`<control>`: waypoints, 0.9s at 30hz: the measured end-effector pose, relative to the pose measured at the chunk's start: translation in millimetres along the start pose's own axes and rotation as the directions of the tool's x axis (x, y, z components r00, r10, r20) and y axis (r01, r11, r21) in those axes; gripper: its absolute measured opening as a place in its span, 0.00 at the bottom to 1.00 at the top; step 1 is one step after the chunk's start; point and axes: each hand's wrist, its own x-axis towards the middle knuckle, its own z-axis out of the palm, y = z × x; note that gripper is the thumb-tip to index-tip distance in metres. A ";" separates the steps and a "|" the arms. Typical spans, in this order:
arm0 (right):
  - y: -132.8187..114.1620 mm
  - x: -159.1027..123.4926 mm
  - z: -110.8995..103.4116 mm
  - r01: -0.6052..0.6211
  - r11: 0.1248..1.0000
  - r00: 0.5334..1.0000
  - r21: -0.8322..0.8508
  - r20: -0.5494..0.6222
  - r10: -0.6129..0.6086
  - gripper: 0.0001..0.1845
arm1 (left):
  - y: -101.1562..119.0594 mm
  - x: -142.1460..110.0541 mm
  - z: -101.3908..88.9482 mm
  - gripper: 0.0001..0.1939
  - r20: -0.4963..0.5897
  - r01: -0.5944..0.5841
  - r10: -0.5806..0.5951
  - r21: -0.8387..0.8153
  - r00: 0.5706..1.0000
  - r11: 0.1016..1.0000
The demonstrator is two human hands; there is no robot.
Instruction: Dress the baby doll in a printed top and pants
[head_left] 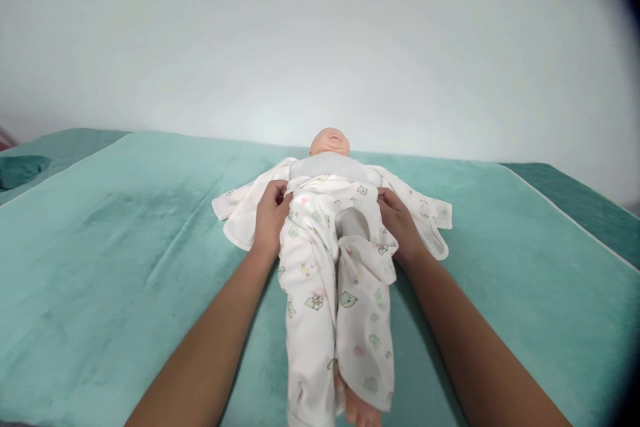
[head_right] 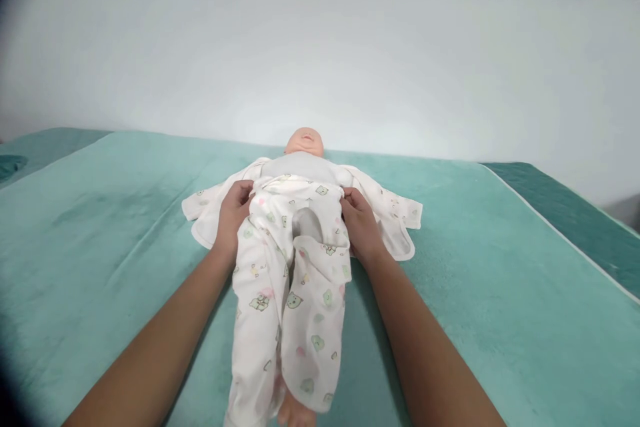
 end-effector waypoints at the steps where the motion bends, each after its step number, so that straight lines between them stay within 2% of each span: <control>1: 4.4 0.7 -0.5 0.049 0.999 0.999 -0.002 -0.004 -0.049 0.12 | -1.9 0.8 -0.9 0.08 -0.020 -0.085 0.086 0.038 0.996 0.996; 4: 14.5 3.4 -3.2 0.199 0.980 0.980 -0.028 -0.015 -0.199 0.14 | -4.0 2.9 -4.1 0.12 0.002 -0.321 0.325 0.151 0.946 0.935; 6: 16.4 5.0 -4.7 0.243 0.968 0.969 -0.066 -0.023 -0.245 0.15 | -2.9 3.1 -5.2 0.12 0.049 -0.372 0.370 0.191 0.928 0.908; 9: 13.5 7.7 -5.6 0.241 0.960 0.968 -0.146 -0.029 -0.247 0.14 | -0.4 3.7 -4.4 0.13 0.074 -0.281 0.273 0.166 0.959 0.945; 14: 9.6 24.0 -6.1 0.264 0.889 0.954 -0.374 -0.032 -0.297 0.10 | -0.7 18.3 -0.6 0.14 -0.004 -0.157 0.159 0.143 0.987 0.977; 17: 11.0 37.7 -4.3 0.213 0.911 0.969 -0.354 -0.041 -0.243 0.11 | -2.6 31.6 0.9 0.13 -0.042 -0.068 0.071 0.067 0.997 0.995; 21: 11.7 44.4 1.2 0.138 0.954 0.986 -0.267 -0.056 -0.158 0.11 | -4.7 38.8 2.9 0.12 0.002 0.065 -0.065 0.006 0.998 0.998; 23: 11.4 42.1 3.6 0.184 0.943 0.978 -0.278 -0.047 -0.205 0.10 | -5.8 37.6 4.8 0.10 0.026 0.019 -0.019 -0.004 0.999 1.000; 27: 11.3 37.6 3.9 0.370 0.871 0.923 -0.324 0.020 -0.384 0.07 | -6.2 34.0 8.3 0.10 0.075 -0.198 0.193 0.059 0.978 0.978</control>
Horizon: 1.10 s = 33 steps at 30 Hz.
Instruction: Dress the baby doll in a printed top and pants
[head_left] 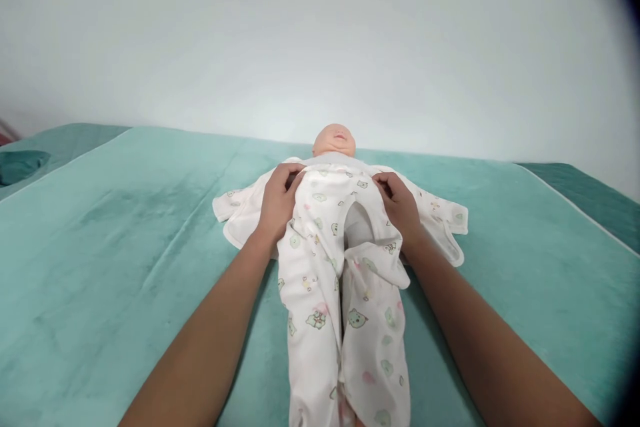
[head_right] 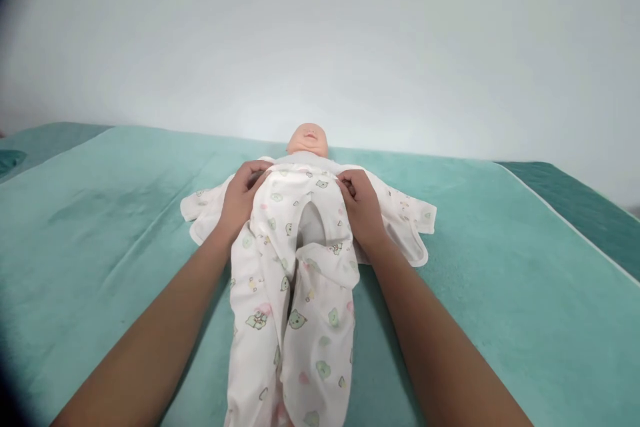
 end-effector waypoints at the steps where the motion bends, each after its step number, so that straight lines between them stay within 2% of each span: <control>1: 0.4 0.4 -0.7 0.054 0.999 0.998 -0.004 0.011 -0.054 0.07 | 1.1 -0.2 0.1 0.10 0.018 -0.023 0.023 0.017 1.000 1.000; 5: 1.7 8.7 -3.6 0.239 0.968 0.969 -0.079 0.076 -0.234 0.05 | 9.3 0.7 -3.8 0.10 0.134 0.011 -0.018 0.049 0.991 0.999; 7: 0.4 15.0 -3.8 0.259 0.963 0.958 -0.072 0.144 -0.247 0.05 | 13.7 1.7 -7.3 0.11 0.195 0.047 -0.064 0.089 0.979 0.995; 10: -2.9 23.7 -2.3 0.222 0.975 0.948 -0.012 0.234 -0.214 0.07 | 16.2 6.1 -10.7 0.12 0.235 0.052 -0.089 0.158 0.968 0.986; 12: -4.2 29.0 -0.6 0.212 0.976 0.954 -0.050 0.226 -0.195 0.08 | 14.0 12.3 -10.3 0.13 0.210 0.031 -0.078 0.220 0.975 0.975; 16: -4.0 41.7 3.2 0.218 0.941 0.972 -0.259 0.141 -0.187 0.10 | 3.6 30.8 -4.7 0.13 0.112 0.025 -0.072 0.378 0.991 0.925; 20: -3.3 56.1 7.4 0.200 0.903 0.979 -0.380 0.111 -0.170 0.09 | -6.8 47.2 0.4 0.13 0.012 0.063 -0.075 0.415 0.997 0.908; 29: 6.7 74.4 12.8 0.071 0.944 0.994 -0.322 0.101 -0.040 0.08 | -16.5 53.2 5.1 0.15 -0.115 0.123 -0.088 0.352 0.989 0.928; 33: 3.1 72.3 12.0 0.039 0.964 0.987 -0.263 0.162 0.005 0.09 | -18.1 53.0 9.1 0.15 -0.049 0.105 -0.093 0.351 0.994 0.931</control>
